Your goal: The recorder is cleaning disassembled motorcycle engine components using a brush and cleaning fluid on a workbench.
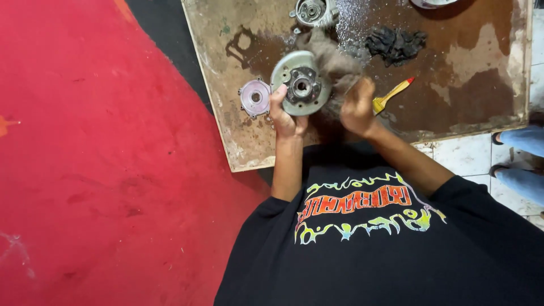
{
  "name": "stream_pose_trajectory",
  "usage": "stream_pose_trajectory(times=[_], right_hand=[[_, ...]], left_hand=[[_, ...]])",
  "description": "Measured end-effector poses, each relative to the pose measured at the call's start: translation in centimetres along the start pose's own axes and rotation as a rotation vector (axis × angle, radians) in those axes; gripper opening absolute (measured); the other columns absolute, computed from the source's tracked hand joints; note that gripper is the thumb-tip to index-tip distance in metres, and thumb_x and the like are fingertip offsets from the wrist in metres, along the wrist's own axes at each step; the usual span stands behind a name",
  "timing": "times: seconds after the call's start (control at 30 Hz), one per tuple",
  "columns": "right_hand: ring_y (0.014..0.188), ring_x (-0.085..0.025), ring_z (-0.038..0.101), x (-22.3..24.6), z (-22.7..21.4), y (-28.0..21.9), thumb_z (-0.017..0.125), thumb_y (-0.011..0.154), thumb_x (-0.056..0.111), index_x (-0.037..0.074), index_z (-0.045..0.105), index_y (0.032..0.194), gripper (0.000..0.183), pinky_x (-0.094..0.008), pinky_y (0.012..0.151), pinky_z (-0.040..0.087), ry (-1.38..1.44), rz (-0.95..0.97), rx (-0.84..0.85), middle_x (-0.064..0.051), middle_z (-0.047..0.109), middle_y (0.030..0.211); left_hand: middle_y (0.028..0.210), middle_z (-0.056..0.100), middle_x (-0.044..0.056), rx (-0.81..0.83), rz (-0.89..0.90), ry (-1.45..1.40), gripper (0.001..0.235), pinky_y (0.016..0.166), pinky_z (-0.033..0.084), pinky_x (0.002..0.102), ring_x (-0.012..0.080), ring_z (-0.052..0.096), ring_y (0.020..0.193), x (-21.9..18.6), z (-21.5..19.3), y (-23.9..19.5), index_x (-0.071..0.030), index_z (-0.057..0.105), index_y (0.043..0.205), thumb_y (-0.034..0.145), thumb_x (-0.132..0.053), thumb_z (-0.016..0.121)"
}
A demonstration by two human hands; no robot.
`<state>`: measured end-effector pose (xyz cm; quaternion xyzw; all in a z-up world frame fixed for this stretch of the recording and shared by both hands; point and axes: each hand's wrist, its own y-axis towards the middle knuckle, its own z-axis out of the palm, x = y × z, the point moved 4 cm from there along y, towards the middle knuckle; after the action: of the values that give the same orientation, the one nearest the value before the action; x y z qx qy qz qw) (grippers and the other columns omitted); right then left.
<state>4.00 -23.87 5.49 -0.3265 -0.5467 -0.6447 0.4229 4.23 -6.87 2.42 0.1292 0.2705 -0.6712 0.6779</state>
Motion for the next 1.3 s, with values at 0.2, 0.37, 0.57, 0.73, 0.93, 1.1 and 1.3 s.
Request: stream_pose_trajectory(times=[0.2,0.37,0.57,0.73,0.93,1.1,1.3], right_hand=[[0.125,-0.024,0.065,2.0,0.8,3.1,0.053,0.111,0.023,0.001,0.058,0.136,0.034,-0.041,0.112,0.056,0.905,0.452,-0.016,-0.013,0.066,0.134],[0.113,-0.012,0.062,2.5,1.5,3.1,0.065,0.112,0.025,-0.001,0.059,0.147,0.045,-0.028,0.102,0.054,0.452,0.302,0.001,-0.007,0.068,0.127],[0.093,-0.019,0.07,4.3,2.4,2.9,0.065,0.101,0.002,-0.003,0.071,0.126,0.026,-0.035,0.084,0.058,-0.26,0.223,0.032,-0.012,0.076,0.11],[0.101,-0.042,0.069,4.4,3.1,-1.4,0.069,0.08,0.001,-0.002,0.063,0.074,0.009,-0.052,0.094,0.057,-0.597,-0.331,0.555,-0.022,0.066,0.096],[0.098,-0.049,0.062,9.6,0.8,3.4,0.069,0.082,0.018,-0.001,0.057,0.076,0.024,-0.057,0.089,0.048,-0.342,-0.528,0.64,-0.025,0.062,0.096],[0.078,-0.036,0.063,3.2,-2.6,-0.1,0.064,0.092,0.01,-0.006,0.065,0.089,0.016,-0.045,0.072,0.051,-0.316,0.016,0.659,-0.02,0.063,0.085],[0.085,-0.042,0.066,9.0,0.4,3.0,0.055,0.072,-0.001,-0.003,0.063,0.091,0.021,-0.048,0.078,0.054,-0.123,-0.276,0.839,-0.021,0.066,0.093]], left_hand=[[0.12,0.069,0.018,-0.041,-0.08,-0.171,0.047,0.096,0.058,0.045,0.0291,0.07,0.107,1.1,0.3,-0.6,0.003,0.057,0.134,0.101,-0.031,0.057],[0.119,0.065,0.017,-0.116,0.145,0.426,0.052,0.093,0.055,0.042,0.0263,0.065,0.105,1.4,1.9,0.6,0.008,0.056,0.135,0.11,-0.038,0.06],[0.131,0.056,0.011,-0.11,0.159,0.637,0.067,0.104,0.048,0.038,0.019,0.058,0.117,3.6,1.2,1.2,-0.005,0.043,0.145,0.099,-0.054,0.05],[0.127,0.066,0.013,-0.1,-0.179,-0.14,0.072,0.102,0.052,0.041,0.0263,0.066,0.11,1.7,2.7,0.1,-0.004,0.059,0.13,0.104,-0.066,0.033],[0.121,0.067,0.007,-0.081,-0.126,-0.245,0.066,0.094,0.052,0.046,0.0266,0.065,0.11,-0.4,2.6,-0.4,-0.01,0.064,0.125,0.107,-0.067,0.036],[0.115,0.069,0.004,-0.199,-0.165,-0.131,0.067,0.092,0.052,0.044,0.0238,0.066,0.107,-0.5,4.0,-0.8,-0.012,0.064,0.12,0.101,-0.069,0.034],[0.12,0.065,0.008,-0.038,-0.087,-0.162,0.064,0.096,0.052,0.043,0.0252,0.062,0.109,1.4,0.4,-0.1,-0.009,0.062,0.124,0.113,-0.067,0.038]])
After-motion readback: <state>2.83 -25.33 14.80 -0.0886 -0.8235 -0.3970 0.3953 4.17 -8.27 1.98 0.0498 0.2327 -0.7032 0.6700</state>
